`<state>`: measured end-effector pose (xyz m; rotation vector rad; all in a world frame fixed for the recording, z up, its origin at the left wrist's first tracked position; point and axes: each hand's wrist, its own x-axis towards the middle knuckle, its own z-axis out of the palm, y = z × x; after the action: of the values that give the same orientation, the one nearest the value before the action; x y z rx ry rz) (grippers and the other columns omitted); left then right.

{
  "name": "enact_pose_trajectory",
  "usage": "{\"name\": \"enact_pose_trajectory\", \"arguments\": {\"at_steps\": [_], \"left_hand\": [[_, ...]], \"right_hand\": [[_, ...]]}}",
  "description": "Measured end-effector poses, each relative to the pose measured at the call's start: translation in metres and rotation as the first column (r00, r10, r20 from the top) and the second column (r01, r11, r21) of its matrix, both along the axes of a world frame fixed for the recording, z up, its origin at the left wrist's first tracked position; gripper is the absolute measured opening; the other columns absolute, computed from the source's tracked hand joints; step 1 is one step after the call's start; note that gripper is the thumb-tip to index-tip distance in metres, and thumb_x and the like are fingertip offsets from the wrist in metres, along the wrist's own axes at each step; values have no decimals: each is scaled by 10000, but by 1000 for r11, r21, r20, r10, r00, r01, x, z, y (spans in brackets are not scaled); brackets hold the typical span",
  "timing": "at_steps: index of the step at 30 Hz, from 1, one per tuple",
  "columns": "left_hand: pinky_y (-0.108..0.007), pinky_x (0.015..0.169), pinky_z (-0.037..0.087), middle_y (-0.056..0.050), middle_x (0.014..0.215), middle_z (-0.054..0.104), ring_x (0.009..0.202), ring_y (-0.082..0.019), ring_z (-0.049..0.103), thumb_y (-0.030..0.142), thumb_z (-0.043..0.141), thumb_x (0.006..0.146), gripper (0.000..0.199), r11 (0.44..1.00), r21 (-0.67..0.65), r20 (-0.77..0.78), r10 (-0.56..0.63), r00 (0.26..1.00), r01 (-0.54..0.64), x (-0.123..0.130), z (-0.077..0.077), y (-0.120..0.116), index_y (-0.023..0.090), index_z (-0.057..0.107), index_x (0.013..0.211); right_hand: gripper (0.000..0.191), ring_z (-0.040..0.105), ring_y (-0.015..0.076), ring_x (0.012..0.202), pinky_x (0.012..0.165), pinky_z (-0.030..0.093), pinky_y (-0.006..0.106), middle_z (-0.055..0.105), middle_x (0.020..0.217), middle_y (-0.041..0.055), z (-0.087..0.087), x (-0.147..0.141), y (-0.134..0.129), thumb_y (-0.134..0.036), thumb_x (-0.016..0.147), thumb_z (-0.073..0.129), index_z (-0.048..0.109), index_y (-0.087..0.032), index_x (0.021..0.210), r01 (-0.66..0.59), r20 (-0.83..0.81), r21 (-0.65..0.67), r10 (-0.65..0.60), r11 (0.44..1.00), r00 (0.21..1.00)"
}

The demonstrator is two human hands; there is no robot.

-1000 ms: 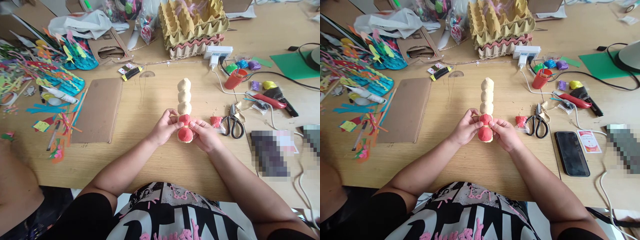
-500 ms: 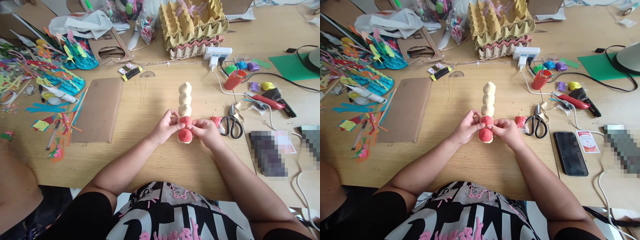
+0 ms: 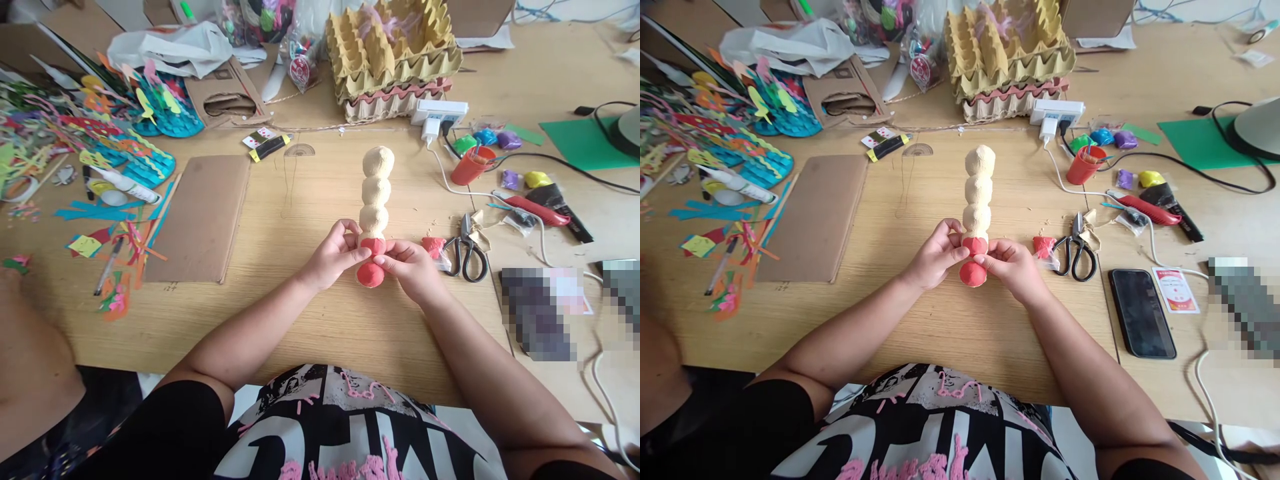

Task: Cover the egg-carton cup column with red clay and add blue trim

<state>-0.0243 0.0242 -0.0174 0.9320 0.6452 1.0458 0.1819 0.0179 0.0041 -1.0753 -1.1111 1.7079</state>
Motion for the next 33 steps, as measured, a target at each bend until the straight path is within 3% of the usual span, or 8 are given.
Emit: {"name": "enact_pose_trajectory", "arguments": {"at_steps": [5,8,11,16,24,29,33], "left_hand": [[-280,834,533,69,923,736,840,-113,706,518,1065,831,734,999,32,-28,-6,1000,7,0,8,-2,281,429,1113],[-277,810,518,84,876,701,807,-109,673,487,1091,797,768,998,37,-72,-41,997,43,-1,13,-4,283,409,1087],[-285,806,520,76,879,717,821,-126,706,512,1088,793,779,999,9,-55,-44,998,44,-1,12,-5,287,407,1099],[-308,852,559,64,905,774,878,-169,809,493,1070,826,746,997,-67,17,-25,1000,26,0,8,-6,292,431,1155],[-297,803,578,37,959,825,864,-158,808,471,1085,806,674,986,-158,96,-42,995,56,3,12,-11,264,525,1118],[-298,678,517,20,929,782,818,-168,768,533,1079,787,639,975,-219,68,-33,997,47,5,9,-13,256,598,1104],[-302,714,534,10,958,769,829,-157,744,553,1090,764,643,964,-258,98,-38,994,62,4,9,-12,249,635,1101]], "right_hand": [[596,548,116,645,651,527,254,639,696,-51,-2,0,-2,-675,623,1133,835,-236,894,-75,-209,-170,39,983,977],[561,492,121,614,618,498,259,556,659,-65,-1,1,-4,-665,676,1112,814,-247,902,-129,-245,-232,71,964,967],[558,538,139,656,619,479,270,632,724,-36,1,1,-4,-638,677,1115,811,-246,933,-127,-230,-225,74,966,970],[548,484,130,673,604,415,266,678,803,-11,1,1,-5,-633,693,1100,776,-237,888,-123,-239,-205,72,971,968],[542,253,127,643,584,302,280,412,697,-75,2,-1,-9,-624,746,1050,668,-246,816,-154,-262,-181,104,971,960],[574,201,135,649,570,243,302,383,695,-75,3,-2,-9,-652,756,1041,625,-256,786,-170,-242,-177,125,969,962],[601,182,139,650,577,232,304,338,688,-78,4,-3,-10,-703,762,1028,624,-261,810,-191,-259,-191,138,963,956]]}}
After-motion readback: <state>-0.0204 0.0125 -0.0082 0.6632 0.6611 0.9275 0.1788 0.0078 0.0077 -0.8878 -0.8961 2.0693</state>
